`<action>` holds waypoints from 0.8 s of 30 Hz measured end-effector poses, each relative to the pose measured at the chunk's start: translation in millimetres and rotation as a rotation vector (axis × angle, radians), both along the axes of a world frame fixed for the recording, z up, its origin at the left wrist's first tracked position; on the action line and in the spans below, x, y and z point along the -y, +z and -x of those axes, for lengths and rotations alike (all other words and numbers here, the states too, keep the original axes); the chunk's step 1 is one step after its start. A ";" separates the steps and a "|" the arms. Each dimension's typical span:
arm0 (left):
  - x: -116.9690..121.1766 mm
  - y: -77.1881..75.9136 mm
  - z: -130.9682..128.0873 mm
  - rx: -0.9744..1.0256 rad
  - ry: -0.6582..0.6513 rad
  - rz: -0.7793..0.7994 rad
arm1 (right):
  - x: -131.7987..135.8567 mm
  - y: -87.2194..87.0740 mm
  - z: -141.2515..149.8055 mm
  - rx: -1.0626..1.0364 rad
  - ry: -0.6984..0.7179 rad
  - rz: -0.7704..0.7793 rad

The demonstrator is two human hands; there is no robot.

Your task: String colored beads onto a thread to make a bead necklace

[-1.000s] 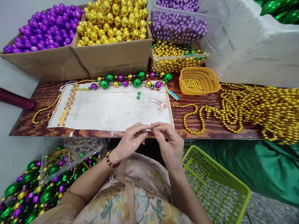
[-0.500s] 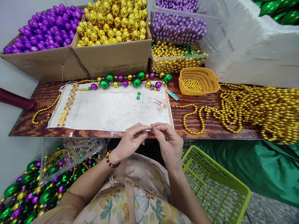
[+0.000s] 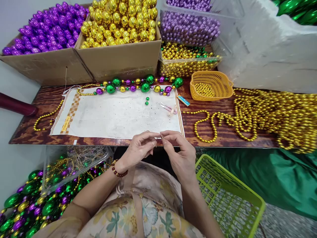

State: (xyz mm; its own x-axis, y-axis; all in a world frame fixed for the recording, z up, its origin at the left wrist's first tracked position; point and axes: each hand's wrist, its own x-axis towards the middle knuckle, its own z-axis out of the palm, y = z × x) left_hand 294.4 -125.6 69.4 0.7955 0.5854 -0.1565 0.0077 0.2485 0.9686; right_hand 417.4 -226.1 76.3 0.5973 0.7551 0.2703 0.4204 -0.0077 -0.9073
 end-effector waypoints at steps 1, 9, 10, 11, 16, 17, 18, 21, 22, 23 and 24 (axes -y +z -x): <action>-0.2 -0.2 0.0 0.008 0.003 -0.004 | 0.5 0.1 -0.6 0.023 0.006 0.007; -0.6 -2.9 -0.1 0.037 0.016 -0.070 | 0.9 -1.0 -3.8 0.067 0.030 0.041; -0.5 -2.9 -0.1 0.038 0.015 -0.075 | 0.8 -0.9 -4.0 0.070 0.030 0.040; -0.5 -3.0 0.0 0.039 0.014 -0.079 | 0.8 -0.8 -4.1 0.072 0.029 0.040; -1.2 -2.7 -0.1 0.032 0.009 -0.110 | 1.2 -0.3 -5.0 0.069 0.035 0.053; -1.4 -2.6 -0.2 0.033 0.008 -0.119 | 1.2 -0.3 -5.2 0.068 0.038 0.054; -1.5 -2.5 -0.2 0.034 0.006 -0.127 | 1.2 -0.4 -5.4 0.066 0.040 0.055; -1.7 -2.1 0.0 0.032 0.001 -0.149 | 1.0 -0.8 -5.6 0.061 0.038 0.054; -1.7 -2.0 0.1 0.033 0.001 -0.155 | 1.0 -0.9 -5.6 0.061 0.037 0.052; -1.7 -1.9 0.2 0.031 0.001 -0.159 | 1.0 -0.9 -5.5 0.059 0.036 0.051; -1.7 -1.8 0.3 0.028 0.003 -0.163 | 1.1 -0.9 -5.6 0.057 0.036 0.051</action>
State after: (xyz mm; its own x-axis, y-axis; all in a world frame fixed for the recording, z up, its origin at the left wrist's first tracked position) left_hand 294.1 -123.9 67.6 0.7967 0.6032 -0.0371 -0.0206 0.0884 0.9959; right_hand 422.9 -227.3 75.4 0.5542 0.7896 0.2634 0.4723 -0.0377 -0.8806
